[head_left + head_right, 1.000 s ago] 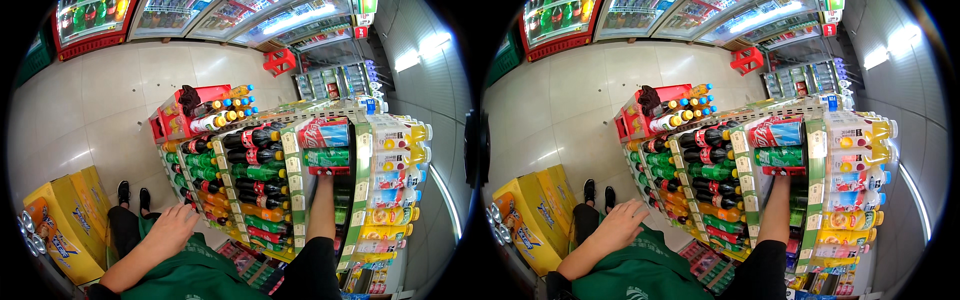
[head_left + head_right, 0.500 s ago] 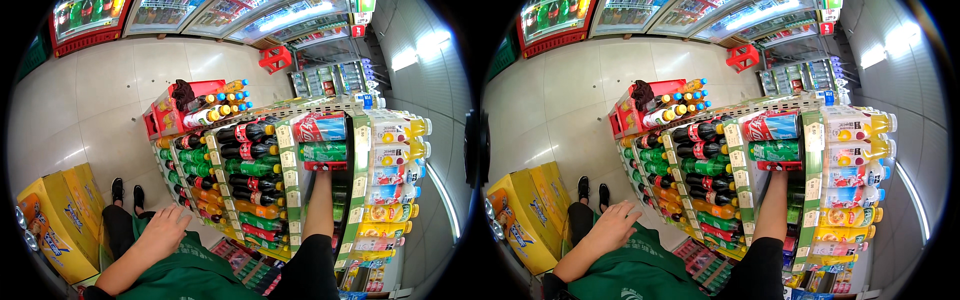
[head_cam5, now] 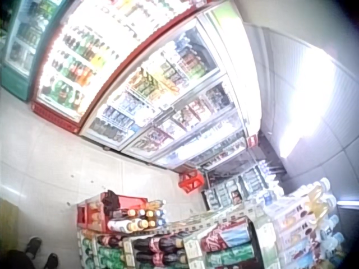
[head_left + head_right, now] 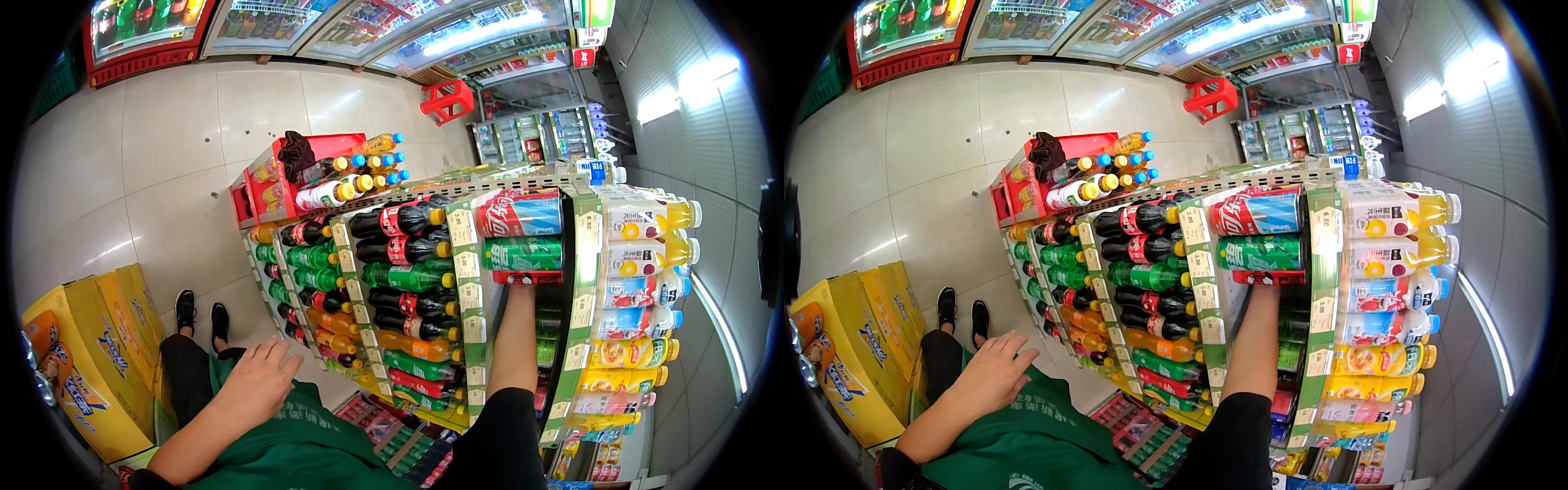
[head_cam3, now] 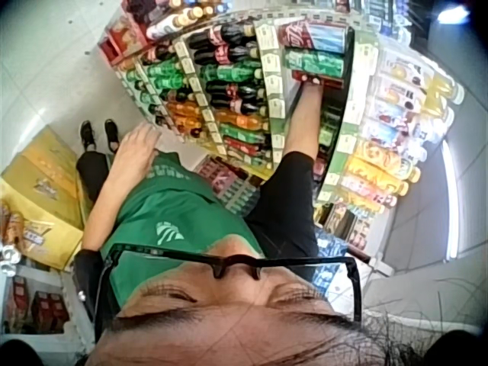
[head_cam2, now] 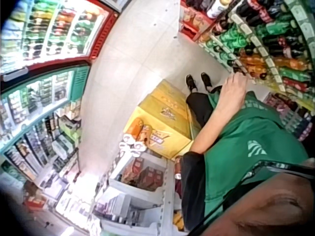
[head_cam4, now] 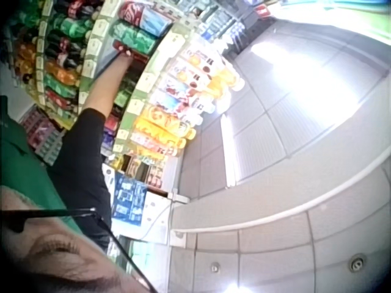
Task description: The person restocks a beverage display shelf in a convenience store. They pick up cans and bottles from a cardboard box on the floor and place them onto the shelf, arranging them by type and color. The person handles various canned sodas and bottled drinks, filling gaps in the display.
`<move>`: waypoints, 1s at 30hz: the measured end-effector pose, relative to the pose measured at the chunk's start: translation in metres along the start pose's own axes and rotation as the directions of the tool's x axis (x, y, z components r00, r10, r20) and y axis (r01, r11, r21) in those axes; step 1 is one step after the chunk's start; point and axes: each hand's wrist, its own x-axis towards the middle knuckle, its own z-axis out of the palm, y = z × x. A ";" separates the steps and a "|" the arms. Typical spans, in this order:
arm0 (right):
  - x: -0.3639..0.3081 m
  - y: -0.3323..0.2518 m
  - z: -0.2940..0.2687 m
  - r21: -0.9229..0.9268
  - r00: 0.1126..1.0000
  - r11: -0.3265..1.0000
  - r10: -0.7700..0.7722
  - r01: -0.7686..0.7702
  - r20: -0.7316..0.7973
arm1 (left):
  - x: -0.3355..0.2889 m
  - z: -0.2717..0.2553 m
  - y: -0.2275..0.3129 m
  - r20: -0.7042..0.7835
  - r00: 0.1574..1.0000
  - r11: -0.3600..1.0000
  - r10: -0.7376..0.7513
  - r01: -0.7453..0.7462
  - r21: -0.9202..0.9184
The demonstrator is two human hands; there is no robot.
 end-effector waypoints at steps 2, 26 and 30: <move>-0.001 0.002 0.001 0.004 1.000 1.000 0.001 -0.001 0.002 | 0.000 0.000 -0.001 0.008 1.000 1.000 0.003 -0.003 -0.002; -0.067 -0.014 0.012 0.146 0.998 0.988 0.039 -0.047 0.058 | 0.003 -0.002 0.014 0.062 0.992 0.991 0.109 -0.113 0.068; -0.071 -0.005 0.031 0.155 0.997 0.985 0.070 -0.075 0.032 | -0.007 -0.002 0.010 0.046 0.994 0.992 0.102 -0.105 0.076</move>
